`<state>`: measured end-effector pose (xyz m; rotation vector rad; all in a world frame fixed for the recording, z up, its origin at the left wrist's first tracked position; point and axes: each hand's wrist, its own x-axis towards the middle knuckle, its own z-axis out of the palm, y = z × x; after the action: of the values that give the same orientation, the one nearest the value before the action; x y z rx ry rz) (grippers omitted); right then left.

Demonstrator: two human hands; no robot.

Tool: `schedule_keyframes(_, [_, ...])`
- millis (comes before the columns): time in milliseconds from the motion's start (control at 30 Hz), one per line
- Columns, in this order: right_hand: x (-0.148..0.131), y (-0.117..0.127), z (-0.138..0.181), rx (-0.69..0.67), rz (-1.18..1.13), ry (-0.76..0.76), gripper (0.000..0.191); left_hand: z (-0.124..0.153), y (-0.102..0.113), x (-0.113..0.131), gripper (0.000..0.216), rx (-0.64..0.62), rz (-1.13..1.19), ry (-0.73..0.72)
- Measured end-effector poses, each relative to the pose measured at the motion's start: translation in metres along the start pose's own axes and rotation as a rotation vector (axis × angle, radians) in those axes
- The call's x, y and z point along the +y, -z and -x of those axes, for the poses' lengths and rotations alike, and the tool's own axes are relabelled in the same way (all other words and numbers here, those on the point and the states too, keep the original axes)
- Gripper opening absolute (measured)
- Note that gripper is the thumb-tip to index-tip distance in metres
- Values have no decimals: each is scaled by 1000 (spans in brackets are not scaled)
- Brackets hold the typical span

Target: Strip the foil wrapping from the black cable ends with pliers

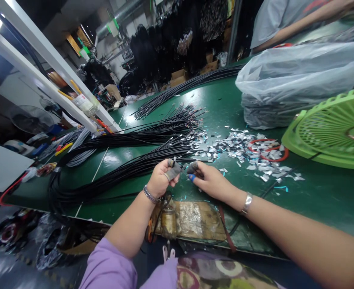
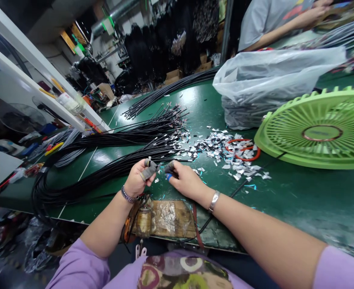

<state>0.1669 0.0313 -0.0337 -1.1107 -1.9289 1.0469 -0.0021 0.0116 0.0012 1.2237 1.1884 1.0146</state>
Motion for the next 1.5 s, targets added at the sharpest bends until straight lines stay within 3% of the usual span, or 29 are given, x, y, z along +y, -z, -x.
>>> schedule_keyframes(233, [3, 7, 2, 69, -105, 126, 20, -3, -1, -2, 52, 16, -6, 68])
schedule_keyframes(500, [3, 7, 3, 70, -132, 111, 31, -4, -3, -5, 45, -16, -141, 24])
schedule_keyframes(667, [3, 6, 4, 17, -257, 77, 26, -3, -3, -10, 33, 12, -286, -156])
schedule_keyframes(867, [2, 0, 6, -8, -370, -46, 23, 1, 1, -16, 12, 66, -637, -410])
schedule_keyframes(967, [5, 1, 6, 33, -321, -8, 22, 0, 4, -13, 19, -30, -571, -294])
schedule_keyframes(1100, [7, 5, 6, 32, -232, 48, 20, -2, 9, -6, 34, -246, -403, 81])
schedule_keyframes(1200, [6, 6, 6, 18, -239, 59, 17, -2, 11, -2, 39, -323, -367, 176])
schedule_keyframes(1300, [2, 5, 5, -7, -327, -3, 16, -1, 12, -2, 33, -246, -473, 20])
schedule_keyframes(1500, [-6, 5, 5, -46, -463, -216, 16, 5, 13, -12, 15, 41, -1178, -699])
